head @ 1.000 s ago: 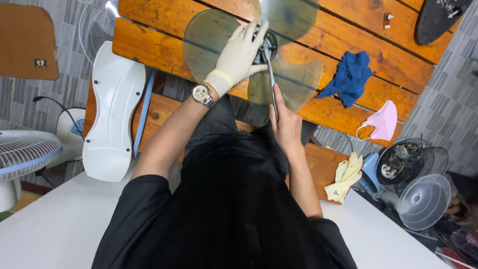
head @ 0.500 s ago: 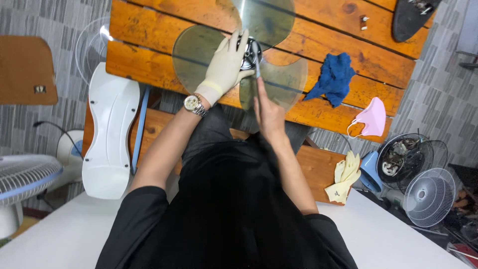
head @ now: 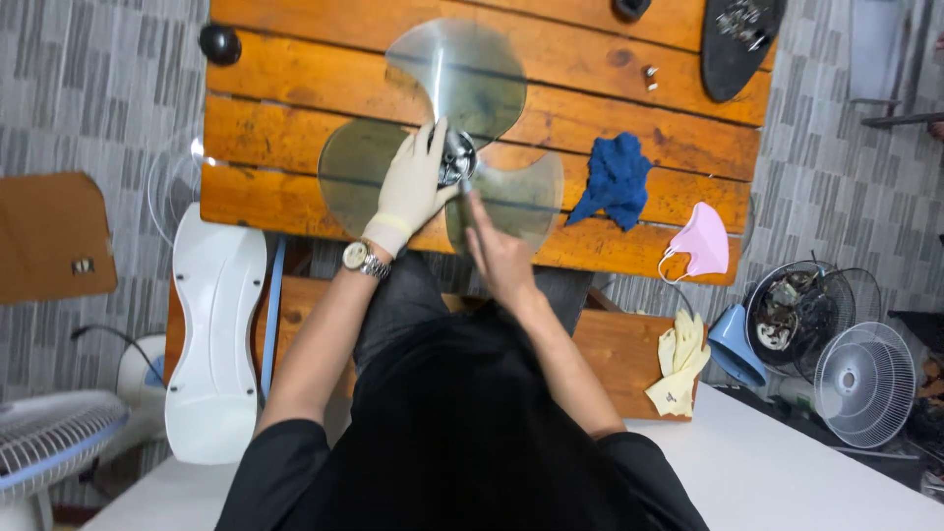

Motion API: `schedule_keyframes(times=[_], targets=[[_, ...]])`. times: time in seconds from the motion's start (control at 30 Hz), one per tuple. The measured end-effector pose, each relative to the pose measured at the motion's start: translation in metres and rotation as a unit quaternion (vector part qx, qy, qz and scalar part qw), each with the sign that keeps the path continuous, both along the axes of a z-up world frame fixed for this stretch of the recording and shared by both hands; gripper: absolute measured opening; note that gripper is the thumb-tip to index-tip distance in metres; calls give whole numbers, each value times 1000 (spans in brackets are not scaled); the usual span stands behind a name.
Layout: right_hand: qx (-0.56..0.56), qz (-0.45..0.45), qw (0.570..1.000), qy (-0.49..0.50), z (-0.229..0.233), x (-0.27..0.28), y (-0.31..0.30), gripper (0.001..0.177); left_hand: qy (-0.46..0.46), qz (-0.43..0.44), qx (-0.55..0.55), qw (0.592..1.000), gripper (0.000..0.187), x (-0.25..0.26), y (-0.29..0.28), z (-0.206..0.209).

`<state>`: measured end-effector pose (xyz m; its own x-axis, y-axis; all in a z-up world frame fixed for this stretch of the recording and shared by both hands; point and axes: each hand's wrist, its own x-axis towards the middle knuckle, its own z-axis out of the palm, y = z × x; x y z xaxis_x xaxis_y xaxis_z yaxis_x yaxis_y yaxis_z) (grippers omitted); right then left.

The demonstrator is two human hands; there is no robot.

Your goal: Cleaning a plastic fan blade assembly using a cloth and a brush

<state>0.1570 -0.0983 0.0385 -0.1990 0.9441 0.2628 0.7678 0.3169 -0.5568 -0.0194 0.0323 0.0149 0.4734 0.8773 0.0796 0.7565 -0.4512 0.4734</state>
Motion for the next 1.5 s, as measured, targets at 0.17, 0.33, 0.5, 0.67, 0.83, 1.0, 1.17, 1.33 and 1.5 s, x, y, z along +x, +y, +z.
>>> schedule_keyframes(times=[0.17, 0.33, 0.5, 0.67, 0.83, 1.0, 1.17, 1.33, 1.5], targets=[[-22, 5, 999, -28, 12, -2, -1, 56, -74, 8, -45, 996, 111, -7, 3, 10], [-57, 3, 998, -35, 17, 12, -2, 54, -38, -9, -73, 997, 94, -27, -9, 27], [-105, 10, 994, -11, 28, 9, 5, 54, 22, 7, -5, 1000, 57, -53, -27, 29], [-119, 11, 993, 12, 31, -1, -4, 57, 36, 38, -17, 998, 52, -47, -22, 13], [-124, 12, 992, 11, 36, 1, -19, 58, 44, 67, -9, 997, 51, -45, -4, -8], [-114, 7, 993, -12, 35, 5, -9, 56, 51, 77, -6, 996, 53, -44, -2, -18], [-109, 14, 994, 18, 32, -1, -4, 56, 27, 47, 34, 998, 56, -40, 2, -25], [-111, 14, 993, 25, 28, 0, -4, 58, -106, -8, -6, 994, 86, -15, -17, -8], [-142, 16, 988, 60, 41, 6, -9, 57, -25, -27, -7, 999, 109, -13, -4, -9]])
